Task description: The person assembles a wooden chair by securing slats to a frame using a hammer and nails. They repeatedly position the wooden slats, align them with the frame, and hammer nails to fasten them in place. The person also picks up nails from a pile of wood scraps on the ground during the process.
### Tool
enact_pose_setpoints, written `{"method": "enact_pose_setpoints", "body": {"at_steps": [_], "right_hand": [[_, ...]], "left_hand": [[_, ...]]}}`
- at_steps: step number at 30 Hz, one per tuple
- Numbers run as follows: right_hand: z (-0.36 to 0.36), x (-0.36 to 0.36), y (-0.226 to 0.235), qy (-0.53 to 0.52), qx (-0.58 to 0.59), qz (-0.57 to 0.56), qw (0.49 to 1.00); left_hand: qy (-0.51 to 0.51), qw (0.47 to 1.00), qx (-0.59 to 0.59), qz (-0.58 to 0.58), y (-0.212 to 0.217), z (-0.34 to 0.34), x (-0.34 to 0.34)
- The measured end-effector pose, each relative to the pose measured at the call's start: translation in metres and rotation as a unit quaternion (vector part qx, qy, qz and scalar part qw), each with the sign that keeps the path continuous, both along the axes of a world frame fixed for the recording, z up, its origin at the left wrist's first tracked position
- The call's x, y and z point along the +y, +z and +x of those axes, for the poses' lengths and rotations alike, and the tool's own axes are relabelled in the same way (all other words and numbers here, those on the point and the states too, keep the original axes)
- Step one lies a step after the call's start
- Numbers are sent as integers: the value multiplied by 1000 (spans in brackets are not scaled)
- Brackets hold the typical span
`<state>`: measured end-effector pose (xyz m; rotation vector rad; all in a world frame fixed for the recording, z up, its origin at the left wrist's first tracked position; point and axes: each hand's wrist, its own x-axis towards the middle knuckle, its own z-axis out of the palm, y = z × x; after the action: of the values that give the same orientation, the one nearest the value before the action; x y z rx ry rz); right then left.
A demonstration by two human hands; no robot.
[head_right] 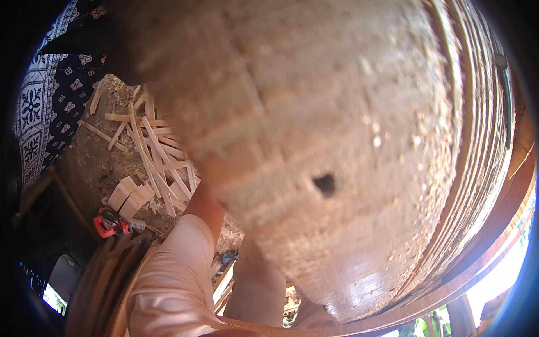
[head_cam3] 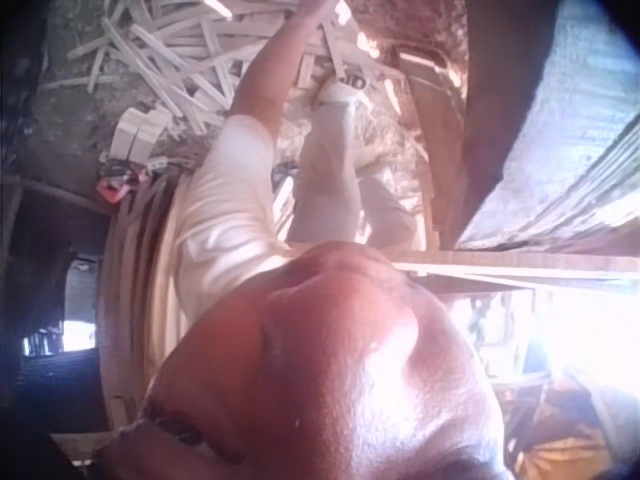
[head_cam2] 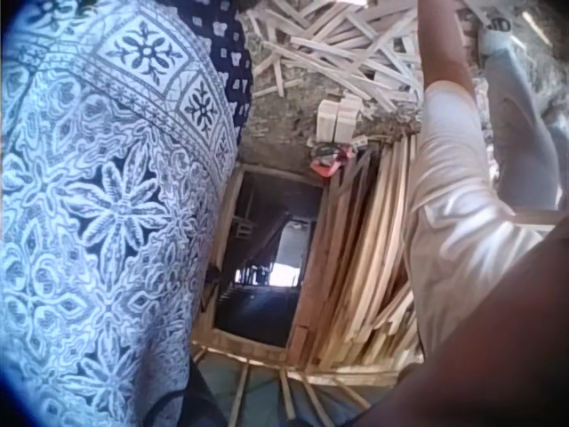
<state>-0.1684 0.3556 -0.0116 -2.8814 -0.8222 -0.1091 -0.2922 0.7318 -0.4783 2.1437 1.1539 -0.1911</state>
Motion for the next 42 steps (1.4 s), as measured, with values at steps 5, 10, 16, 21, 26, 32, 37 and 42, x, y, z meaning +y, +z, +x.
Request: {"method": "enact_pose_setpoints", "body": {"at_steps": [5,10,16,21,26,32,37,42], "right_hand": [[-2,0,1,-8,4,3,1000],[-4,-2,-2,-16,3,9,1000],[0,0,-4,-12,5,15,1000],[0,1,-5,-12,8,18,1000],[-1,-1,-4,-15,10,21,1000],[3,1,-2,3,19,27,999],[-4,-3,1,-14,22,27,999],[-3,-3,4,-12,30,33,999]], "left_hand": [[35,999,23,18,-23,13,-6],[79,994,77,9,-14,29,-12],[68,988,125,-63,-38,40,-19],[173,970,136,-102,-34,54,-21],[255,952,110,-128,-31,62,-22],[266,953,6,-142,-86,16,-46],[348,790,-251,-438,-31,-22,-59],[384,524,-473,-595,33,-45,-72]]}}
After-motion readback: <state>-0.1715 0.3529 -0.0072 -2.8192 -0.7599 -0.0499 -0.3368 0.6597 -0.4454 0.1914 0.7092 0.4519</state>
